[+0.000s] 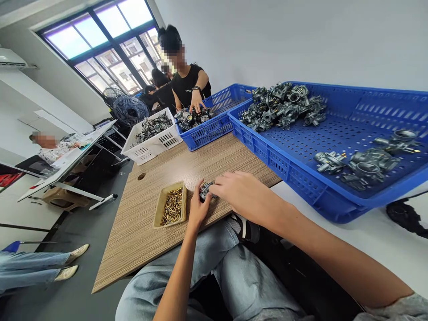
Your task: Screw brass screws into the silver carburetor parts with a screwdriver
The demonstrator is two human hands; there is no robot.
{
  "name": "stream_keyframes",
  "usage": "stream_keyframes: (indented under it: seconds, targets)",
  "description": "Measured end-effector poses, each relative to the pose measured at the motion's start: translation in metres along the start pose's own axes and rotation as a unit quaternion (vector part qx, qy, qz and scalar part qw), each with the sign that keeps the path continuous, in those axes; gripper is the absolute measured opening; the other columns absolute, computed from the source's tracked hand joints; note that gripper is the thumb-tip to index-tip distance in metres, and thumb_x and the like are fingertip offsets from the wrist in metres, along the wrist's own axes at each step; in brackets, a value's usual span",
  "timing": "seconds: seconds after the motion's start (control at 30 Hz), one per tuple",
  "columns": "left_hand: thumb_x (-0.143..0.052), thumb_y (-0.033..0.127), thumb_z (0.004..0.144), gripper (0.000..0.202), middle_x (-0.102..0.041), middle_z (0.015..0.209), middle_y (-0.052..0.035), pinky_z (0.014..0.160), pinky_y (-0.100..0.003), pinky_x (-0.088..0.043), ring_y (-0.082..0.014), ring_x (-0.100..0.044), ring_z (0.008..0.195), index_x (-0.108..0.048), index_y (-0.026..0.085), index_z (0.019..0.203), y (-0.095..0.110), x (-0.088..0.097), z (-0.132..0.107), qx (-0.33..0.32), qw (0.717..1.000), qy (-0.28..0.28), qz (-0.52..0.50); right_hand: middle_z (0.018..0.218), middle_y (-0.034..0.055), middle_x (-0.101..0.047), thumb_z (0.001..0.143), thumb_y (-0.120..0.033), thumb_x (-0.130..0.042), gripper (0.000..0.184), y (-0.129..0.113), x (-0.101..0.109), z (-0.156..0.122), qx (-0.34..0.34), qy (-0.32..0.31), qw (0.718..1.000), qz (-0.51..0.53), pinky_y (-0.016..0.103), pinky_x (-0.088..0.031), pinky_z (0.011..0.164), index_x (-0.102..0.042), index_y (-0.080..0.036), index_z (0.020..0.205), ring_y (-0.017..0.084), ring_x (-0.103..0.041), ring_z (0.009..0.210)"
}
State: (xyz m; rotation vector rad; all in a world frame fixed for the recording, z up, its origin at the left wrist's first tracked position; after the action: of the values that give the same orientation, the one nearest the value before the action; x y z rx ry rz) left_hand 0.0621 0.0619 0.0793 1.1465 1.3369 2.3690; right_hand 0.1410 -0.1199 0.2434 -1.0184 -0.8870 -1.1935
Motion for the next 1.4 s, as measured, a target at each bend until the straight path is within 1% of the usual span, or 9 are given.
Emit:
stream_keyframes:
  seconds: [0.2, 0.47, 0.73, 0.97, 1.13, 1.3, 1.4]
  targets:
    - [-0.063, 0.040, 0.100, 0.062, -0.063, 0.151, -0.0108, 0.123, -0.044, -0.042, -0.0274, -0.059, 0.140, -0.048, 0.023, 0.157, 0.000, 0.000, 0.000, 0.004, 1.000, 0.001, -0.004, 0.110, 0.0057, -0.077, 0.090, 0.003, -0.062, 0.040, -0.001, 0.001, 0.000, 0.000, -0.004, 1.000, -0.002, 0.034, -0.050, 0.085, -0.073, -0.020, 0.120, 0.023, -0.068, 0.100]
    - [-0.063, 0.041, 0.100, 0.062, -0.062, 0.152, -0.0112, 0.124, -0.045, -0.041, -0.0279, -0.058, 0.142, -0.047, 0.024, 0.158, 0.000, 0.000, 0.000, 0.005, 1.000, 0.001, -0.006, 0.111, 0.0055, -0.077, 0.090, 0.004, -0.062, 0.041, -0.001, 0.001, 0.000, -0.004, -0.011, 1.000, 0.001, 0.035, -0.050, 0.086, -0.073, -0.020, 0.121, 0.024, -0.068, 0.101]
    - [-0.064, 0.038, 0.099, 0.062, -0.063, 0.151, -0.0108, 0.122, -0.043, -0.042, -0.0271, -0.059, 0.139, -0.048, 0.023, 0.157, 0.002, 0.001, 0.000, 0.006, 1.000, 0.005, -0.011, 0.114, 0.0061, -0.077, 0.091, 0.003, -0.062, 0.042, 0.001, 0.001, 0.000, -0.014, -0.015, 1.000, -0.003, 0.035, -0.052, 0.088, -0.073, -0.020, 0.124, 0.024, -0.069, 0.104]
    - [-0.062, 0.037, 0.099, 0.062, -0.063, 0.152, -0.0109, 0.123, -0.044, -0.042, -0.0274, -0.059, 0.140, -0.048, 0.022, 0.157, 0.000, 0.001, 0.001, 0.008, 1.000, 0.004, 0.004, 0.114, 0.0049, -0.078, 0.093, 0.002, -0.063, 0.041, 0.007, 0.004, 0.001, -0.040, -0.020, 0.999, -0.011, 0.035, -0.052, 0.089, -0.073, -0.022, 0.126, 0.024, -0.070, 0.105]
    - [-0.062, 0.037, 0.100, 0.061, -0.064, 0.150, -0.0115, 0.121, -0.044, -0.043, -0.0268, -0.060, 0.138, -0.047, 0.022, 0.157, -0.002, 0.000, 0.001, 0.000, 1.000, 0.004, 0.011, 0.112, 0.0043, -0.078, 0.098, -0.001, -0.060, 0.036, 0.014, 0.006, 0.000, -0.059, -0.012, 0.998, -0.012, 0.034, -0.052, 0.087, -0.074, -0.023, 0.122, 0.023, -0.070, 0.104]
    - [-0.061, 0.038, 0.100, 0.061, -0.065, 0.148, -0.0123, 0.121, -0.045, -0.043, -0.0275, -0.061, 0.136, -0.047, 0.022, 0.158, -0.003, 0.000, 0.001, -0.004, 1.000, 0.005, 0.013, 0.112, 0.0042, -0.078, 0.098, -0.002, -0.060, 0.034, 0.019, 0.006, -0.001, -0.071, -0.005, 0.997, -0.009, 0.034, -0.051, 0.088, -0.075, -0.022, 0.120, 0.023, -0.071, 0.105]
    - [-0.062, 0.039, 0.100, 0.061, -0.066, 0.146, -0.0126, 0.121, -0.046, -0.043, -0.0285, -0.061, 0.137, -0.048, 0.022, 0.157, -0.001, 0.001, 0.000, -0.002, 1.000, 0.005, 0.007, 0.110, 0.0043, -0.078, 0.098, -0.002, -0.060, 0.033, 0.025, 0.006, -0.001, -0.078, 0.007, 0.997, -0.007, 0.031, -0.050, 0.085, -0.075, -0.023, 0.120, 0.022, -0.071, 0.103]
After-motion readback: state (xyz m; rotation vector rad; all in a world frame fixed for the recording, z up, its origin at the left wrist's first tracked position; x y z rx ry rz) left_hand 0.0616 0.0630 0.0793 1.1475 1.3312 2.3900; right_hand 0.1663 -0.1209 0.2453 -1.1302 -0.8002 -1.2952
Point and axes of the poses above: each hand's wrist, its own z-axis towards the middle knuckle, its own x-axis out of the back of the hand, y = z × x, the point moved 9 cm from there along z, towards the middle knuckle
